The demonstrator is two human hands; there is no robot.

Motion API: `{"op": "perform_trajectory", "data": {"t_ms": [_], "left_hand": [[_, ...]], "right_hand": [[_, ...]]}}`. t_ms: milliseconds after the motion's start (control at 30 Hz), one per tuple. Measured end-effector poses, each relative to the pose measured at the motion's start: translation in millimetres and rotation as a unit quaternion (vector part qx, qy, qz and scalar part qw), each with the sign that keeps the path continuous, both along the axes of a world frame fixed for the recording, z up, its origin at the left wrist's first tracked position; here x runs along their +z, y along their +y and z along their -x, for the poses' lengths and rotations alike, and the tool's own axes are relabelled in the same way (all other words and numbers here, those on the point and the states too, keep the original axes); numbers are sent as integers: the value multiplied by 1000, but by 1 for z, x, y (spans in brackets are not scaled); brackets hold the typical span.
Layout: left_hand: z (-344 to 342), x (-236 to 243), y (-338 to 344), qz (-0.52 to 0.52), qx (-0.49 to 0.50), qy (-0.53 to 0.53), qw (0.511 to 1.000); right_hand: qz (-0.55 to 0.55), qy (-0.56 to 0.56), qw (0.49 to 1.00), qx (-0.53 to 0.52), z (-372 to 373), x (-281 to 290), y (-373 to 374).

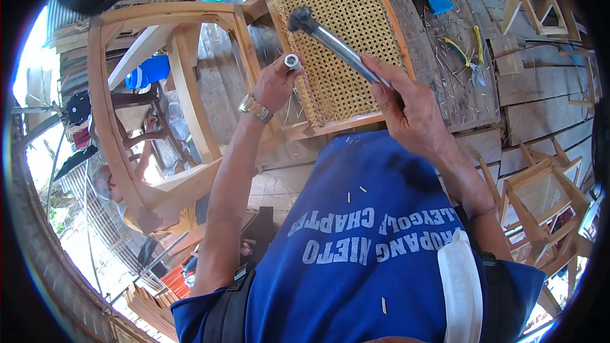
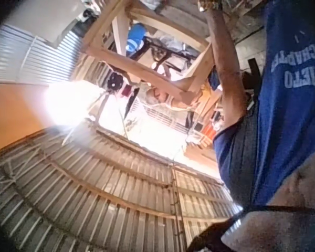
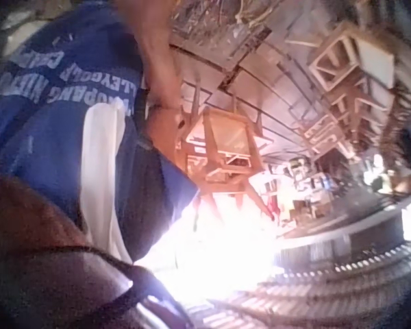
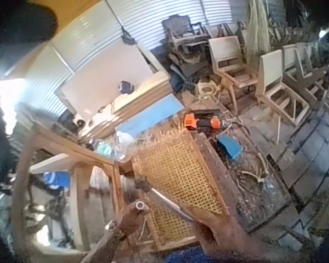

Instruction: Stapling cane webbing and hammering it into place on a wooden chair frame.

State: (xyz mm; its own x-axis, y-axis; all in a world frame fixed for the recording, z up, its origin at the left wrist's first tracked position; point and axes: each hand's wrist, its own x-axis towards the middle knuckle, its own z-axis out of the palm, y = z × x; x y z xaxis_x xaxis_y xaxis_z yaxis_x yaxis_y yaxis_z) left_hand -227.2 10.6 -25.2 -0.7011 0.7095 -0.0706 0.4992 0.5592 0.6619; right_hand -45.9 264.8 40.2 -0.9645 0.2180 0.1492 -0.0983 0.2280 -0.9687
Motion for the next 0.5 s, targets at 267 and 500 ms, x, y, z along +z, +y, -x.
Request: {"op": "perform_trajectory", "data": {"t_ms": [267,500], "left_hand": [[-5,0,3,29,-16,25,999],[-3,-6,-1,6,-12,-18,1000]], "right_hand": [[-115,-37,989,86,-17,-57,-12],[-151,12,986,76,-18,-52,-13]]}}
